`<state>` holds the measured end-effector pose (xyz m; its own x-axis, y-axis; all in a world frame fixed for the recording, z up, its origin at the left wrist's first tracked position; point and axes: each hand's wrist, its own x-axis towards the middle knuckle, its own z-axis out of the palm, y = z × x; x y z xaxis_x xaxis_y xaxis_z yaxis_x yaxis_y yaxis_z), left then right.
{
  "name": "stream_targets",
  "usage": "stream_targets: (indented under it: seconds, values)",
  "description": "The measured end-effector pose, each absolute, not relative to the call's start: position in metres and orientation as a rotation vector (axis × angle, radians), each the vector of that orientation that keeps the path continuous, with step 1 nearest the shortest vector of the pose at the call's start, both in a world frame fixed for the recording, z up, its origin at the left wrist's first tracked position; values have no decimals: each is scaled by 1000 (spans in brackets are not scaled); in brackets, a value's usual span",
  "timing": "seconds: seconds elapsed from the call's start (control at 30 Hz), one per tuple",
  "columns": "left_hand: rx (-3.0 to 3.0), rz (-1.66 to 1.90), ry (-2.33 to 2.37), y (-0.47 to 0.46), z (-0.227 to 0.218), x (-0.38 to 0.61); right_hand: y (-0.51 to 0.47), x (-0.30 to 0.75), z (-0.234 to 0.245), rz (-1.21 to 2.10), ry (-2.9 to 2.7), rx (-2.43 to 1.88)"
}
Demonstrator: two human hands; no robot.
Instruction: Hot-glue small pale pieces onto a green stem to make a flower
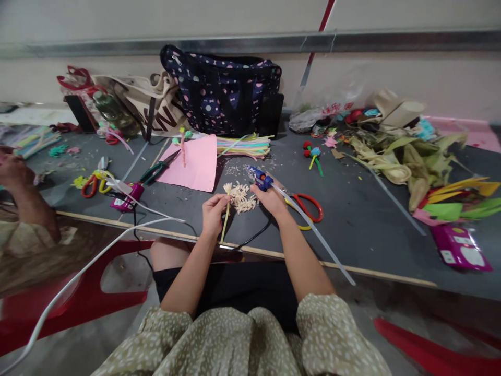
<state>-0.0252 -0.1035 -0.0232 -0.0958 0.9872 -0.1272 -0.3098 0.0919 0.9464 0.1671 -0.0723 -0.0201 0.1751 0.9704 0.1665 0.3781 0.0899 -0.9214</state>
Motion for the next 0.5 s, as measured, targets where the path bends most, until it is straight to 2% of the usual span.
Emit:
stream_targets:
  seconds: [0.23, 0.5]
  values:
    - [851, 1362, 1131, -103, -25, -25, -80, 164, -9, 786, -1373, -1452]
    - [801, 1464, 1152, -103, -22, -21, -100, 157, 10, 999, -1453, -1334]
